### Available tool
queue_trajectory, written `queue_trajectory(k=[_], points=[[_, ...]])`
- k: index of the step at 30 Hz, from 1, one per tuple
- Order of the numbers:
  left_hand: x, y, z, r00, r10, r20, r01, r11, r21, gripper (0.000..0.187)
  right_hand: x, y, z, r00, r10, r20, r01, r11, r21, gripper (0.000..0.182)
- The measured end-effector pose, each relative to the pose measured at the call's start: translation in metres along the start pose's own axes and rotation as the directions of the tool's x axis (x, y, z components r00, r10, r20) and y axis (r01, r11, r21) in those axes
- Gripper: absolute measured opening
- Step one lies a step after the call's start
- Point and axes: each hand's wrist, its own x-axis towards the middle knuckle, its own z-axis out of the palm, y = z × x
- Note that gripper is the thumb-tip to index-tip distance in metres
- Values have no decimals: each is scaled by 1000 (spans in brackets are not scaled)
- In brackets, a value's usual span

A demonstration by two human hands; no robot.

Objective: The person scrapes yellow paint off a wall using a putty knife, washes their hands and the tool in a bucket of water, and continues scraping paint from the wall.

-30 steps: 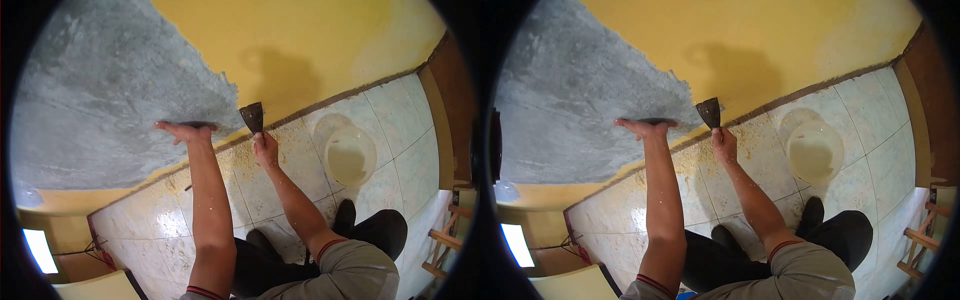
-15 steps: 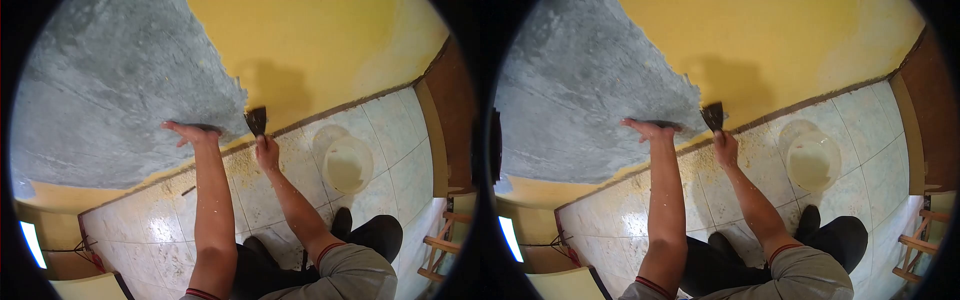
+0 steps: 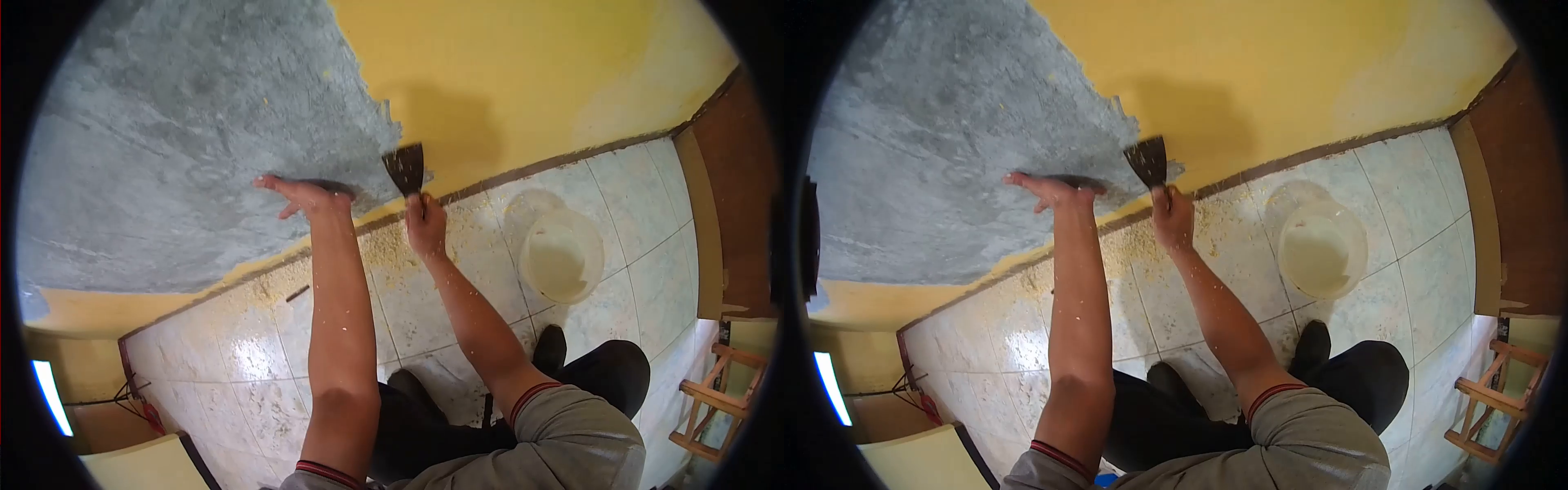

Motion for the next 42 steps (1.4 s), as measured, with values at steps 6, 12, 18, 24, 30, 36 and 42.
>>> queue_trajectory(k=[6, 12, 18, 24, 30, 36, 42], points=[[17, -7, 2, 978, 155, 137, -132, 978, -164, 136, -14, 39, 2, 987, 160, -16, -158, 984, 76, 38], [4, -2, 0, 998, 43, -44, -41, 998, 43, 139, 1, 42, 13, 993, -112, -48, 115, 991, 66, 38], [3, -2, -1, 997, 49, -53, -44, 995, 90, 141, -7, 17, 6, 988, 151, 39, -153, 988, 37, 44], [7, -1, -1, 989, 60, 137, -47, 994, -96, 136, -10, 59, 10, 996, 87, -27, -81, 979, 186, 45], [10, -3, -8, 999, 40, 10, -40, 998, 51, 133, 13, 11, 6, 999, 6, -33, 0, 978, 207, 44], [7, 1, 4, 985, 86, 151, -73, 993, -88, 134, -13, 52, 4, 988, 80, -136, -56, 984, 170, 41], [-3, 2, 1, 997, 46, -58, -43, 997, 56, 138, -4, 30, -3, 996, 14, -91, -1, 990, 141, 37]])
